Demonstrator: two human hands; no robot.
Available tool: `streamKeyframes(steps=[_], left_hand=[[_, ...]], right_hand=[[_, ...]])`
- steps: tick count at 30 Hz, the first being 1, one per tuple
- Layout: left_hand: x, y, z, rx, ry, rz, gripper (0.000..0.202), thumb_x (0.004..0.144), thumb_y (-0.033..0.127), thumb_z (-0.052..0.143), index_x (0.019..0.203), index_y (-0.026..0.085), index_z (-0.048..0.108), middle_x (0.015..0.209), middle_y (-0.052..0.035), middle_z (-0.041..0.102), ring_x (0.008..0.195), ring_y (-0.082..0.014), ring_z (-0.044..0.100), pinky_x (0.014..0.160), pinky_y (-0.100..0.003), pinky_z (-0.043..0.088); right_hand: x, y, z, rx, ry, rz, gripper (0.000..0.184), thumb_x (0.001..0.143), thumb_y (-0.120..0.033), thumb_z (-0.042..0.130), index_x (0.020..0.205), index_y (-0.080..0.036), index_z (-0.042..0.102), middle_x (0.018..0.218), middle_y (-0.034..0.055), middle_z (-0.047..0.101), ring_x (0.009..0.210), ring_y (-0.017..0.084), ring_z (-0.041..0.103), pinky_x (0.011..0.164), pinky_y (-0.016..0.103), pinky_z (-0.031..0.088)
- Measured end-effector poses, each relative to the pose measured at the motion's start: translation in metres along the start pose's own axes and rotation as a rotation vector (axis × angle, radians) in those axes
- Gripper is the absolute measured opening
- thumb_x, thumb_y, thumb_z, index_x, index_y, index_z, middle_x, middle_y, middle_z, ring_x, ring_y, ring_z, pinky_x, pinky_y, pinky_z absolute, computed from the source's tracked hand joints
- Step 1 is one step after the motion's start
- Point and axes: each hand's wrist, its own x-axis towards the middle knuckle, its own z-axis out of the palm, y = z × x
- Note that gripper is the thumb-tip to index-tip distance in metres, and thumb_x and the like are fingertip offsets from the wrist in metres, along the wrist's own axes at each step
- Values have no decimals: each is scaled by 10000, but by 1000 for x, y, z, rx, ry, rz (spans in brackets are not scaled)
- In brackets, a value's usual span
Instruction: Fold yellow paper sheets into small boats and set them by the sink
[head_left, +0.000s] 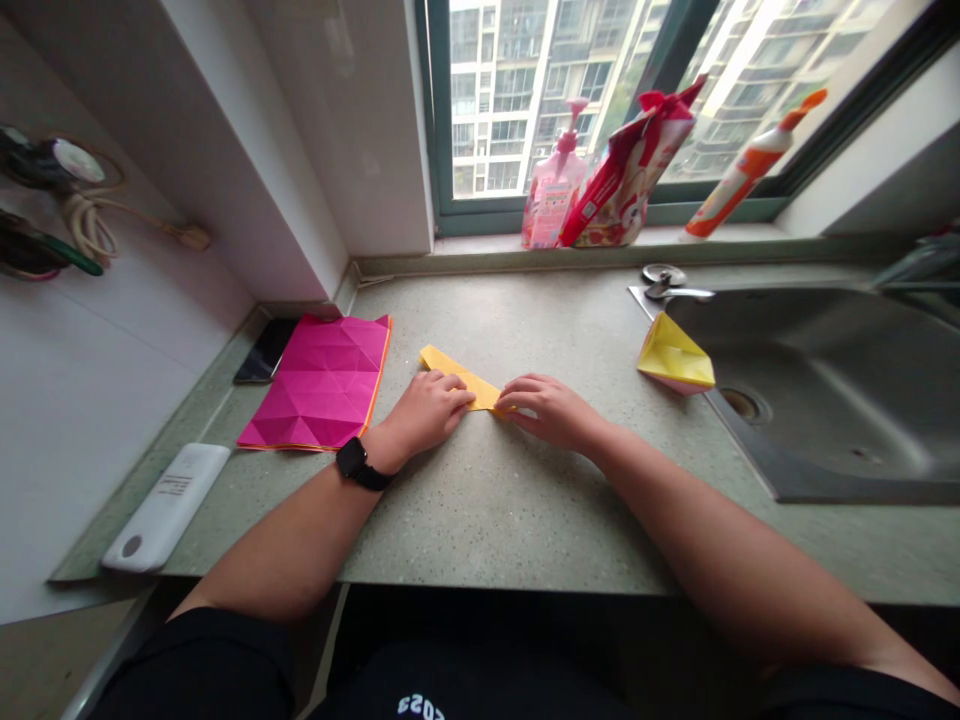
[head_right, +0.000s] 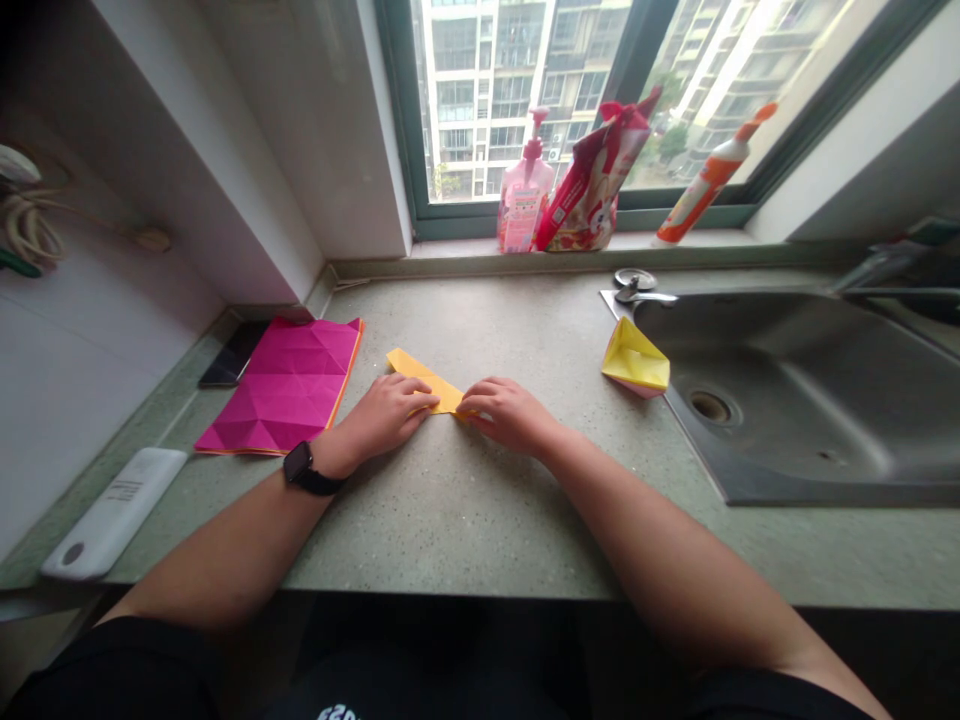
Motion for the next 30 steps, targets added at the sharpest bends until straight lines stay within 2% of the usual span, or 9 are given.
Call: streamKeyframes(steps=[6, 10, 13, 20, 30], left_hand=[[-1, 4, 3, -17, 33, 29, 216, 1071, 261, 657, 1187, 282, 838, 1038, -82, 709, 1022, -261, 630, 971, -438, 513], [1, 4, 12, -98, 84, 105, 224, 1084, 221, 633, 1196, 267, 823, 1187, -88, 721, 1129, -257, 633, 1058, -457, 521], [2, 2, 18, -167, 76, 163, 243, 1097, 183, 598, 1230, 238, 794, 1297, -91, 727, 1218, -252, 644, 1100, -456, 537], [1, 3, 16, -178, 46, 164, 248, 1096, 166, 586, 1254, 221, 770, 1320, -104, 731, 1239, -260, 675, 1089, -461, 577], [1, 4, 18, -217, 37, 205, 274, 1094, 177, 588, 1277, 238, 781, 1362, -111, 732, 1274, -272, 677, 1120, -491, 567]], right_hand=[[-1, 3, 1, -54, 27, 38, 180, 1047, -222, 652, 1023, -279, 822, 1034, 58, 814, 961, 234, 731, 894, 399, 574], [-1, 3, 0, -62, 21, 66, 172, 1049, -244, 652, 1005, -286, 814, 1018, 52, 805, 950, 236, 719, 883, 398, 566], [-2, 3, -3, -61, 16, 84, 171, 1033, -226, 661, 986, -286, 814, 1042, 55, 798, 954, 235, 712, 888, 397, 563], [-3, 5, -8, -31, -12, 113, 163, 993, -205, 705, 964, -307, 829, 1081, 50, 772, 1000, 235, 695, 934, 407, 559], [-6, 8, -16, -3, 4, 55, 139, 1003, -246, 695, 951, -290, 816, 1090, 62, 760, 1007, 237, 694, 920, 414, 562]])
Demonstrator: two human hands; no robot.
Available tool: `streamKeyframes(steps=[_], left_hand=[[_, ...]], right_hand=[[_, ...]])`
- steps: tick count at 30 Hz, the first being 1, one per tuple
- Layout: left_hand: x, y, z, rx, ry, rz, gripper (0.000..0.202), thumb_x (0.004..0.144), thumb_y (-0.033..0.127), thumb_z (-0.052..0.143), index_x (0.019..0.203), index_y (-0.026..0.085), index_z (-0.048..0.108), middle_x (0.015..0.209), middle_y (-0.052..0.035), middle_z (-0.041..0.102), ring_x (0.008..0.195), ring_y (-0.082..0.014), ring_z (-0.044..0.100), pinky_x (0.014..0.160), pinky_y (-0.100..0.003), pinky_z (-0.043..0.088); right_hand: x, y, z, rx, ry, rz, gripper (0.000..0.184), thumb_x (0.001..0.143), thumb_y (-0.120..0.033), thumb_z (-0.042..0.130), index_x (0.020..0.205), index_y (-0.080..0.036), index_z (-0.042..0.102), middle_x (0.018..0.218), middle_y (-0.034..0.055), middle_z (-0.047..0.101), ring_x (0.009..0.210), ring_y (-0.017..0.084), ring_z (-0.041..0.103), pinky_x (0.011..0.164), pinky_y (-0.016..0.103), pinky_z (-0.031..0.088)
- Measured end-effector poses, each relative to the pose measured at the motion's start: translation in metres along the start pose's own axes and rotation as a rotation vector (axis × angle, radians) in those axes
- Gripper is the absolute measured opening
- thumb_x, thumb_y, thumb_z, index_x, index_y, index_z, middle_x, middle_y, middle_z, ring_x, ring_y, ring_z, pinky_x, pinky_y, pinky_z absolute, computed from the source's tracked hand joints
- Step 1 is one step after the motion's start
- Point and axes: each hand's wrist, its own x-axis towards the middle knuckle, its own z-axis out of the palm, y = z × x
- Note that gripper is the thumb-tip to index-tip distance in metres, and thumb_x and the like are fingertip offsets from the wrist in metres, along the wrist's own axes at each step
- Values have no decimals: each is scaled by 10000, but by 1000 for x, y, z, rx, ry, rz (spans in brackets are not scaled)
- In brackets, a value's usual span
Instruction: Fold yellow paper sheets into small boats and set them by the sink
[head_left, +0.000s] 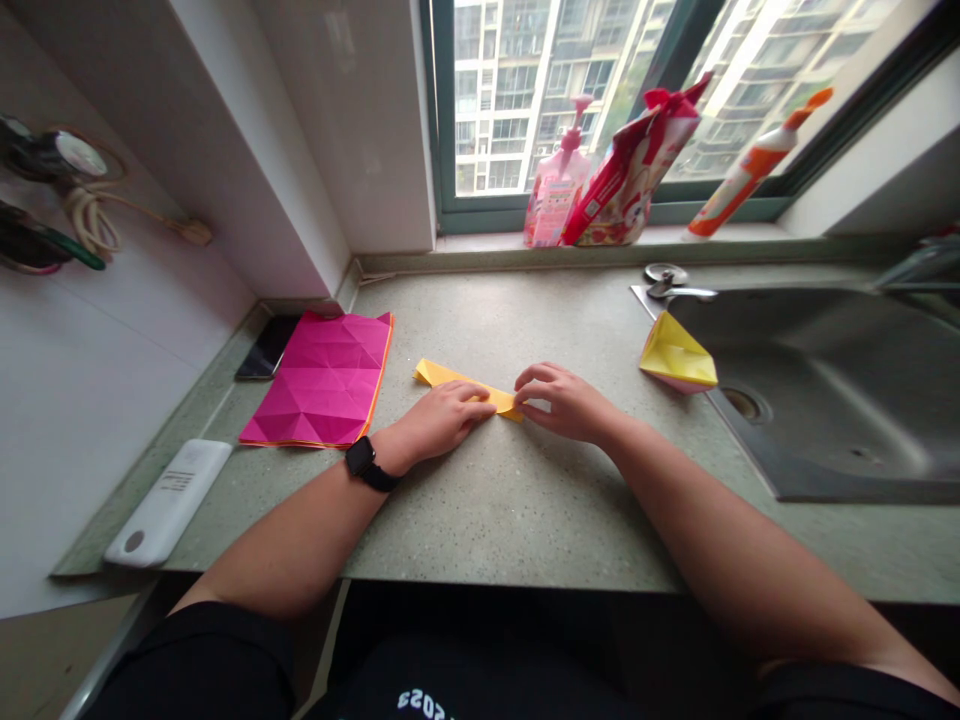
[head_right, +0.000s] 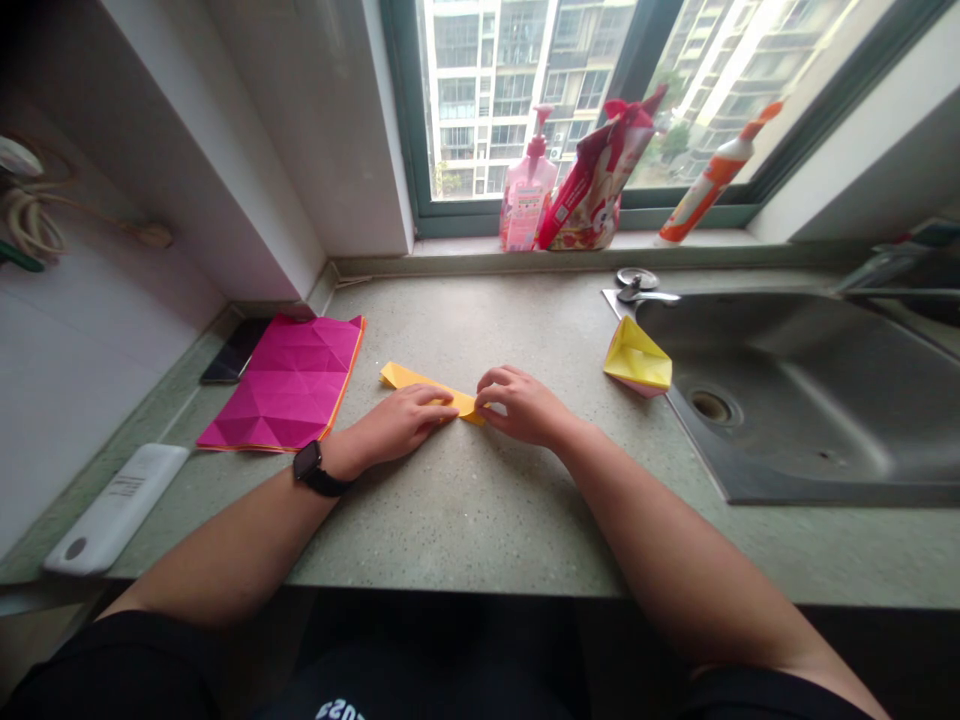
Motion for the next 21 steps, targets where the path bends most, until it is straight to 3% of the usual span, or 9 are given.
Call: streamKeyframes(steps=[13, 21], left_hand=[[2, 0, 0, -55, 21, 25, 298, 1064, 117, 593, 1315, 205, 727, 1365, -90, 754, 1302, -250, 669, 1185, -470, 537], [1, 2, 2, 8, 2, 20, 370, 1105, 150, 538, 1404, 277, 716, 1432, -81, 712, 1329, -240, 646, 1191, -494, 523]], right_hand=[[4, 8, 21, -32, 79, 135, 56, 979, -285, 748, 955, -280, 798, 1094, 87, 754, 1034, 278, 704, 973, 465, 566], [4, 7, 26, -27, 117, 202, 151, 978, -316, 759, 1119, -294, 809, 1209, 104, 740, 1142, 299, 697, 1072, 533, 574]])
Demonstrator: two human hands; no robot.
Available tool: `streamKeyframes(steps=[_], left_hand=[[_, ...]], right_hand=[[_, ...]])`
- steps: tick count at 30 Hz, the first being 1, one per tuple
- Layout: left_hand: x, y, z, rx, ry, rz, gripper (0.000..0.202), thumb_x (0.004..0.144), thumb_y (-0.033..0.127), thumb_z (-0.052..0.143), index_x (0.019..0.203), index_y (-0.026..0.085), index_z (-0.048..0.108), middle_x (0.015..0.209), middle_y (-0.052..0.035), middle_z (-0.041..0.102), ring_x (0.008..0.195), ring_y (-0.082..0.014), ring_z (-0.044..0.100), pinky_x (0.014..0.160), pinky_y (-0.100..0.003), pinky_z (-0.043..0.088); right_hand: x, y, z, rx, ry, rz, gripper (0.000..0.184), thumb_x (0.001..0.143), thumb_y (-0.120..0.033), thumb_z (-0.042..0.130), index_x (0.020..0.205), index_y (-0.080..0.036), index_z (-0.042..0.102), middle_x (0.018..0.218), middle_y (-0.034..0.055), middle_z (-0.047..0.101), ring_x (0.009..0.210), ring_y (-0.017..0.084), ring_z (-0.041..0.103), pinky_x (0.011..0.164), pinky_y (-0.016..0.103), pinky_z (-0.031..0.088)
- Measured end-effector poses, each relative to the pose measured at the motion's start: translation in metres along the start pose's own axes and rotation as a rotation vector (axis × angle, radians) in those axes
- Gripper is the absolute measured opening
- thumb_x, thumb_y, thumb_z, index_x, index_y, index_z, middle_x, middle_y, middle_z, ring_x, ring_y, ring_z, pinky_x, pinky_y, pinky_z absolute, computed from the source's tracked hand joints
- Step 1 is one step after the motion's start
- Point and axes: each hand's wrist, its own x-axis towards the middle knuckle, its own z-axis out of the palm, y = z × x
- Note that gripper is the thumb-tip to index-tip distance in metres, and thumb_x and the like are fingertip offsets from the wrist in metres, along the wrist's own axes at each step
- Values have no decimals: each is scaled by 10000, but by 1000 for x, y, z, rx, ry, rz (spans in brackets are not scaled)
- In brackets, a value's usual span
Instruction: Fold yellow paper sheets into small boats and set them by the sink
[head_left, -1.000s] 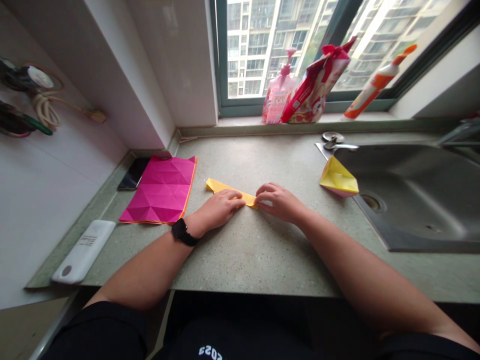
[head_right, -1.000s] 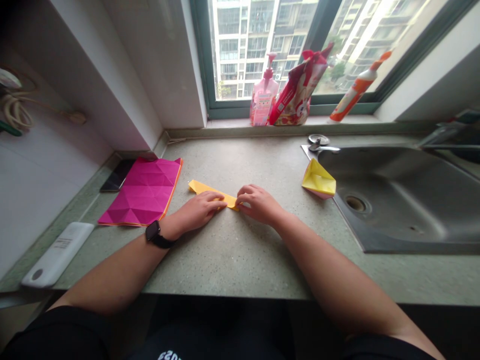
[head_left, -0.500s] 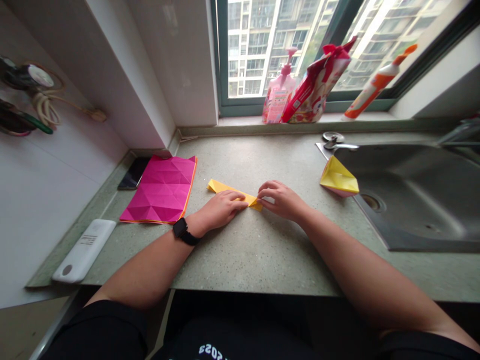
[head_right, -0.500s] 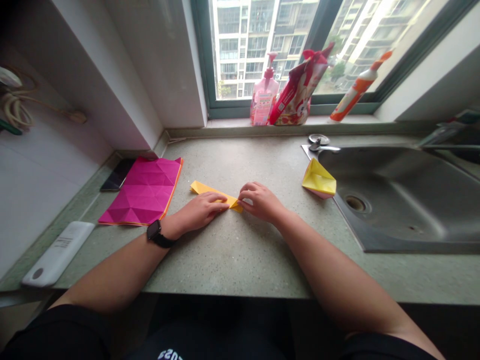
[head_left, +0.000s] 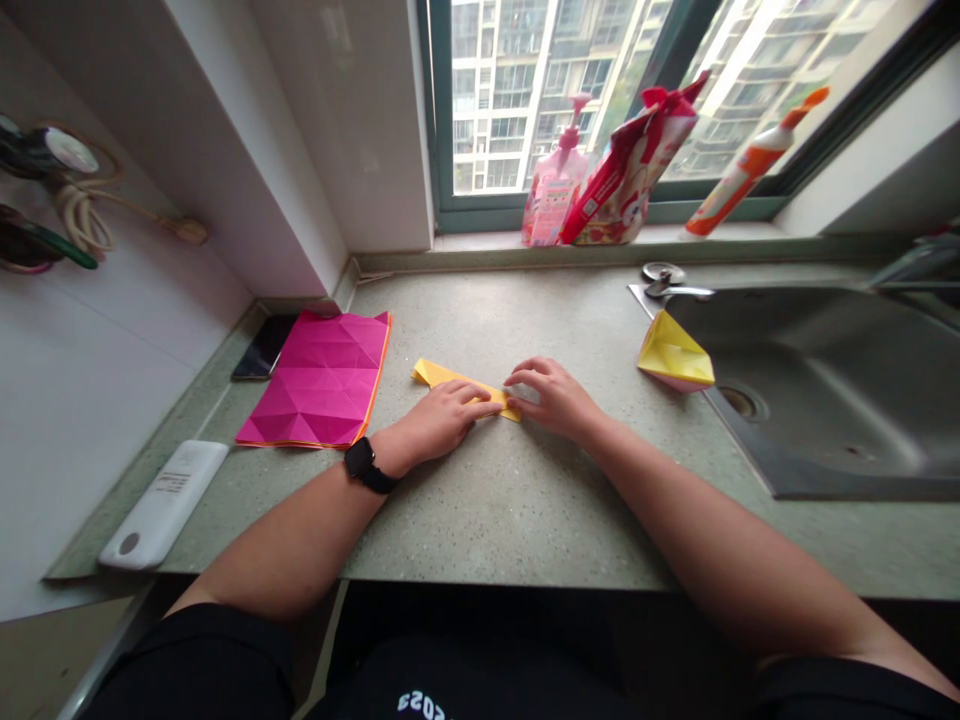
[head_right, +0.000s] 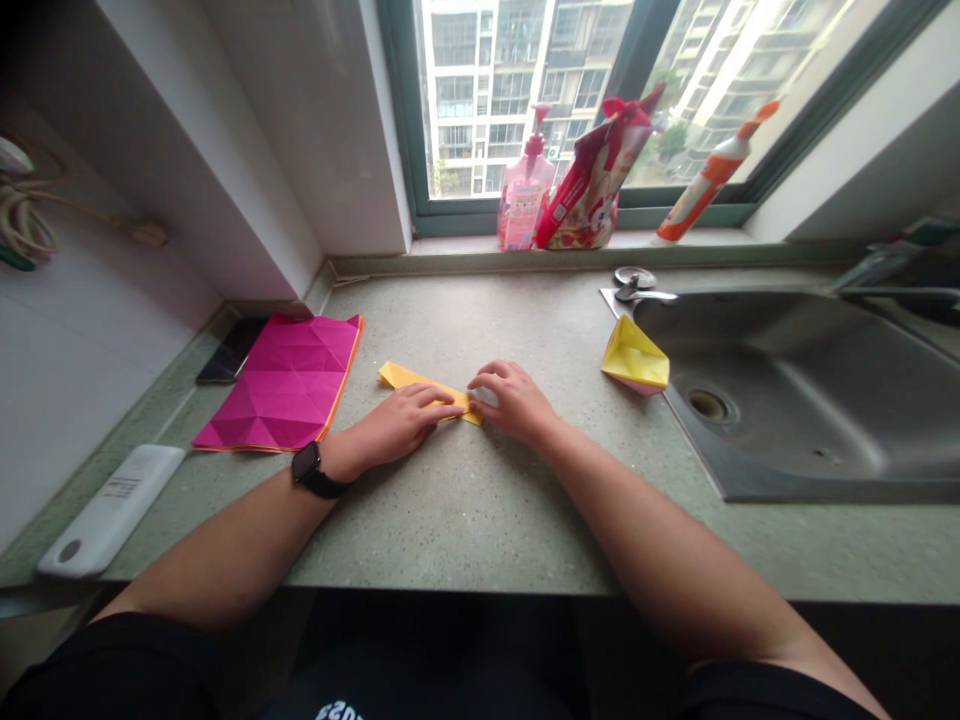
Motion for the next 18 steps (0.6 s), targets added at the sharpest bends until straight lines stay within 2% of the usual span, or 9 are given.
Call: streamKeyframes(steps=[6, 10, 14, 18], left_hand=[[-1, 0, 0, 40, -19, 9, 358, 1103, 159, 565, 1384, 295, 739, 1431, -80, 701, 1343, -241, 627, 1195, -507, 513], [-1, -1, 1, 37, -21, 6, 329, 1112, 186, 562, 1363, 284, 751, 1418, -84, 701, 1335, -247, 626, 1187, -500, 518], [-1, -2, 3, 41, -13, -7, 322, 1118, 206, 563, 1361, 291, 757, 1397, -82, 706, 1313, -252, 634, 1176, -500, 526], [-1, -2, 4, 45, -17, -33, 313, 1117, 207, 564, 1334, 289, 775, 1402, -89, 703, 1318, -264, 632, 1168, -503, 533]], right_hand=[[-1, -2, 4, -10, -23, 40, 252, 968, -368, 786, 1215, -320, 790, 1368, 116, 688, 1299, 343, 647, 1169, 596, 534], [-1, -1, 8, 13, -59, 73, 424, 975, -419, 778, 1384, -329, 721, 1454, 132, 651, 1413, 364, 587, 1235, 607, 480], [-2, 6, 12, 10, -88, 129, 535, 962, -452, 786, 1465, -311, 671, 1591, 148, 565, 1570, 402, 454, 1309, 637, 376], [-4, 19, 11, -16, -105, 169, 573, 947, -481, 790, 1486, -339, 658, 1659, 140, 524, 1619, 450, 381, 1307, 732, 313]])
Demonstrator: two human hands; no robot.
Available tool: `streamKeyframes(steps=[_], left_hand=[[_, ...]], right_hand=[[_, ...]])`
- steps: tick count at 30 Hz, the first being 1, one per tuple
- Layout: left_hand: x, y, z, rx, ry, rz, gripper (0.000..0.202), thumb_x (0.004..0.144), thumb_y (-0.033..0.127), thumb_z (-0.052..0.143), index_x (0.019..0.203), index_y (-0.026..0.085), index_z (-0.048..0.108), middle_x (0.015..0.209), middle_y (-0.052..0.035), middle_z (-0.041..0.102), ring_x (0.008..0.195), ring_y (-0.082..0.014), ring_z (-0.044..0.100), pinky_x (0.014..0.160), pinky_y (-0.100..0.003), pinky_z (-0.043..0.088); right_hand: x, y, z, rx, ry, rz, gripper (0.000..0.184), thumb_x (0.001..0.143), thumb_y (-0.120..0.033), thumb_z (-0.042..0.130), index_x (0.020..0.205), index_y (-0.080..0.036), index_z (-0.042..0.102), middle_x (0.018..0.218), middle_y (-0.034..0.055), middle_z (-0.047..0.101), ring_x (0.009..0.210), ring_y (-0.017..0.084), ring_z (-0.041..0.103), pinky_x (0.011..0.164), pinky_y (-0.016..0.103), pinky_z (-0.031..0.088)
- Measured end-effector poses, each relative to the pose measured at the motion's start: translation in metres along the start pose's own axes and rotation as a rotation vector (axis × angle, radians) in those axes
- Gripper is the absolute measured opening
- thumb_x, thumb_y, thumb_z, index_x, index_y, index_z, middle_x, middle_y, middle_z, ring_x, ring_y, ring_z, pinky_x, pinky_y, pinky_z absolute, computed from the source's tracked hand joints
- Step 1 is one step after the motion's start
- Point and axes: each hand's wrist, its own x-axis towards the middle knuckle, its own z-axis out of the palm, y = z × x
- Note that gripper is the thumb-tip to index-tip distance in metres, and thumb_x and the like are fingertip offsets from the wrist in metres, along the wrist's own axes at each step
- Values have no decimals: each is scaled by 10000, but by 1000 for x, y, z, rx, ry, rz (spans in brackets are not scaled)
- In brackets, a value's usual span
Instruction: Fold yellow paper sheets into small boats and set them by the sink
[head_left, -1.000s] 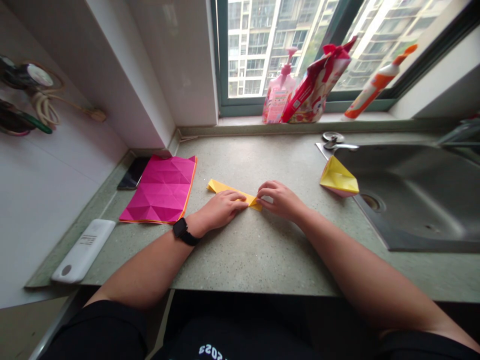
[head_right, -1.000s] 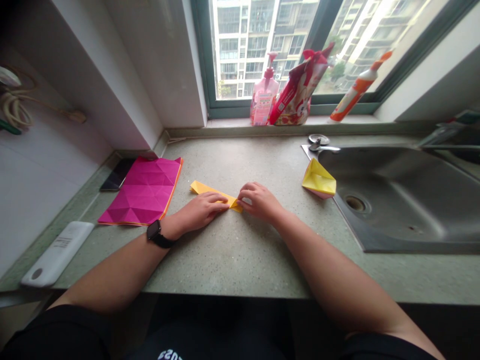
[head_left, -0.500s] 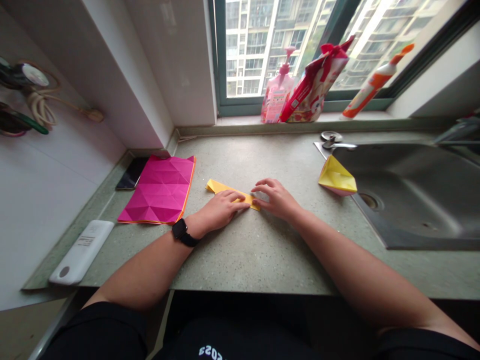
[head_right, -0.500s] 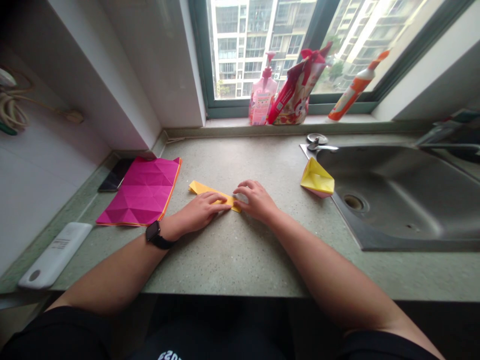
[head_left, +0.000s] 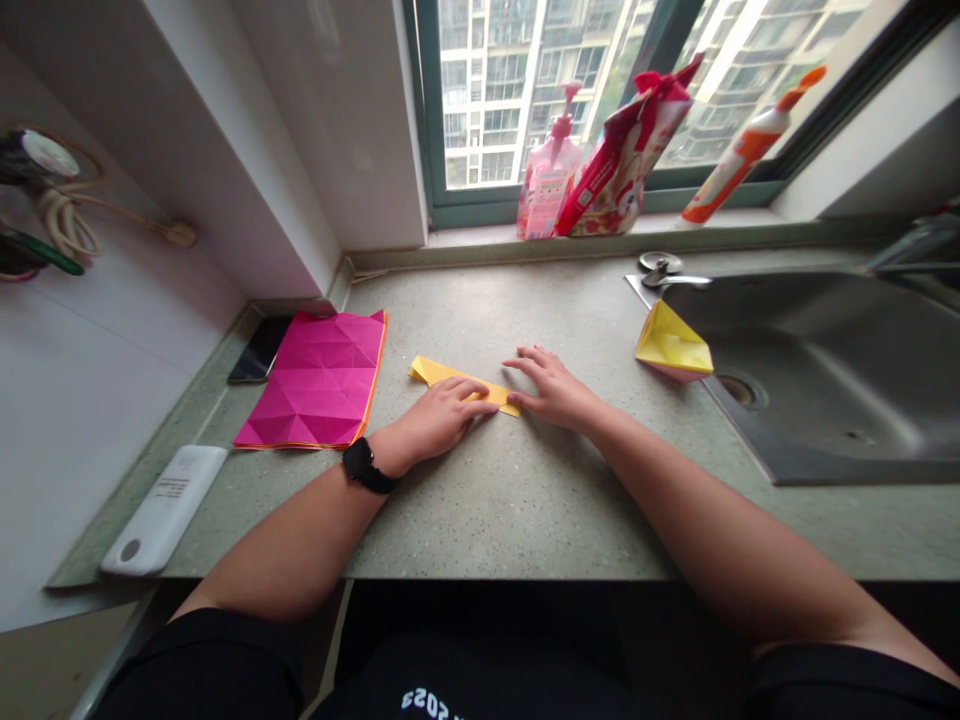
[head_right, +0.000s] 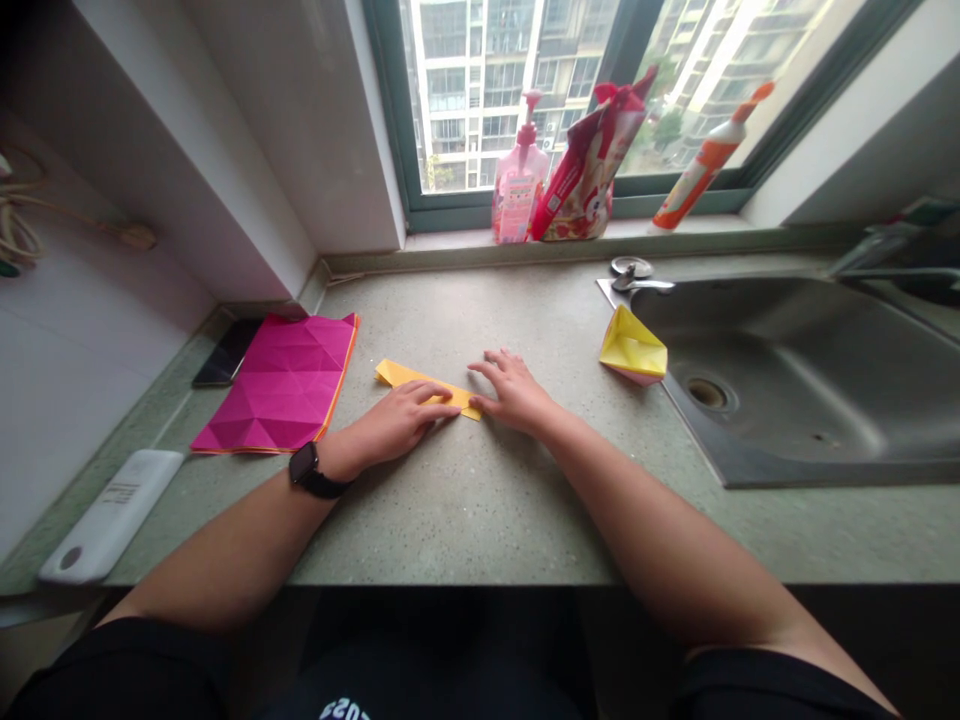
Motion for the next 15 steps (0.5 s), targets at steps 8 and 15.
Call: streamKeyframes(steps=[8, 15], left_hand=[[0, 3, -4, -18, -22, -9, 345, 1092, 152, 565, 1337, 281, 770, 1406, -83, 697, 1328, -258, 627, 1185, -491, 518], [1, 7, -8, -14, -15, 0, 272, 1108, 258, 586, 1303, 268, 775, 1393, -95, 700, 1309, -274, 633, 1172, -497, 518]], right_hand=[[-1, 29, -13, 17, -53, 51, 579, 919, -461, 823, 1472, -363, 683, 1713, 122, 487, 1635, 457, 358, 1313, 743, 299], [5, 28, -20, 133, 34, 9, 412, 1019, -307, 625, 1423, -323, 709, 1590, 118, 622, 1562, 350, 507, 1309, 631, 387]])
